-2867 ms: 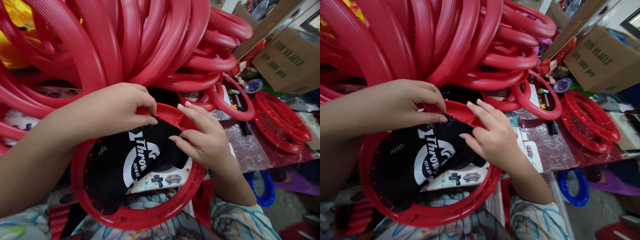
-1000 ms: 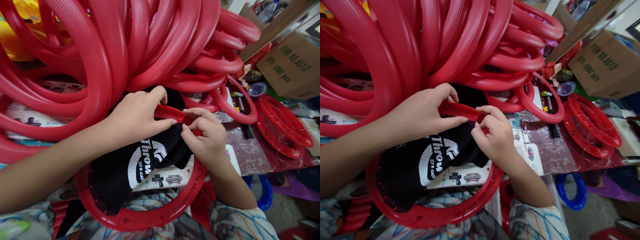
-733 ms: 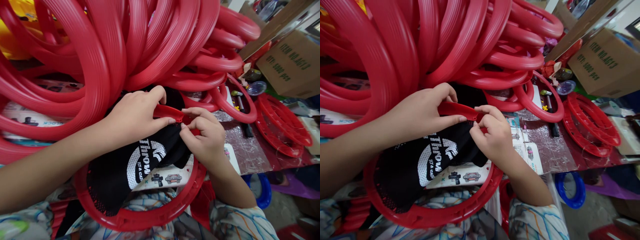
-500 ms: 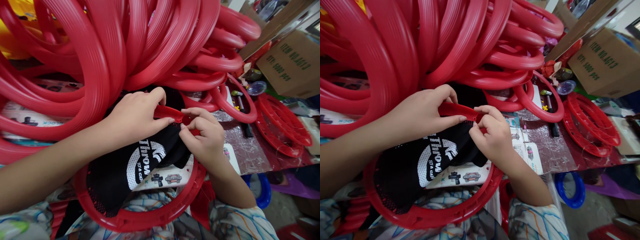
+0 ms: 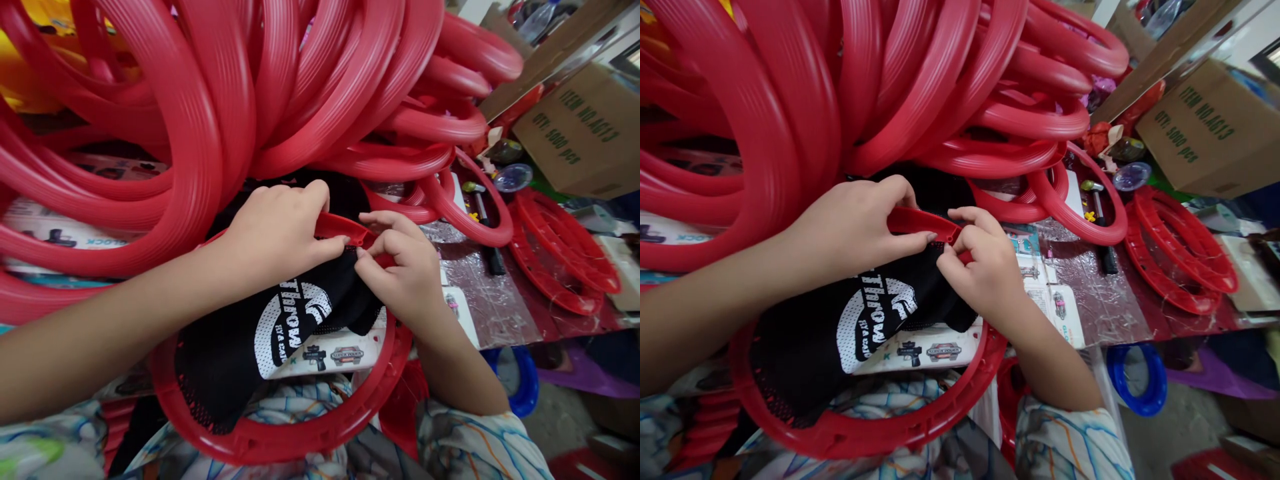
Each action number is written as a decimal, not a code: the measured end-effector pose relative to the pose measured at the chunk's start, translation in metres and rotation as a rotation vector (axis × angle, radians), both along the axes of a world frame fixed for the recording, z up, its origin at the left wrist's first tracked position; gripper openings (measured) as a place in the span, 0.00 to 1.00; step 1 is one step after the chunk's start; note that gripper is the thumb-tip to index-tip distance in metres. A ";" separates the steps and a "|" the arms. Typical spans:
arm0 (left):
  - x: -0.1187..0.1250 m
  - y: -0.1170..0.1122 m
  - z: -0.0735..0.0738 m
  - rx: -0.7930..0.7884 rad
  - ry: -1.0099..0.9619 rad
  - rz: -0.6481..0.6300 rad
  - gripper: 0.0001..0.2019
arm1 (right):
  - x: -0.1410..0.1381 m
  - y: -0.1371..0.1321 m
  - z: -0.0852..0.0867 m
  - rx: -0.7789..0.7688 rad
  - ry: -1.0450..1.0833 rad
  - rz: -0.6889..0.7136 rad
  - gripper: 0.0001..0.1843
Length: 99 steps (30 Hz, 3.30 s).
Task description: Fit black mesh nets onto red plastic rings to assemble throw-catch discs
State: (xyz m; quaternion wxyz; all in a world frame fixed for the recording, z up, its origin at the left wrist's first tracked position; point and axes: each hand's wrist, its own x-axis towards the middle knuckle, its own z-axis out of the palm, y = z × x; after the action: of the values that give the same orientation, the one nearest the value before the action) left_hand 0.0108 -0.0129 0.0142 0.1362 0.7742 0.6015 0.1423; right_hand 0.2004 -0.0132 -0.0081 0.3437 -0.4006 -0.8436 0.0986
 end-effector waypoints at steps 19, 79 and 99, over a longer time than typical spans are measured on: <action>-0.001 -0.004 0.000 0.062 -0.082 -0.040 0.21 | 0.000 -0.002 0.001 -0.069 0.053 -0.050 0.13; -0.001 -0.001 -0.014 0.133 -0.214 -0.174 0.10 | 0.008 0.007 0.004 -0.048 0.044 0.068 0.12; -0.003 -0.001 -0.013 0.153 -0.112 -0.266 0.13 | 0.009 0.008 0.005 -0.064 0.035 0.077 0.10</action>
State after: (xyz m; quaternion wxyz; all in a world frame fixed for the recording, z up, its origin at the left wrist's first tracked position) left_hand 0.0079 -0.0144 0.0017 0.1279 0.8459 0.4727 0.2115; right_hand 0.2099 -0.0049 -0.0033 0.3413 -0.3767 -0.8488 0.1455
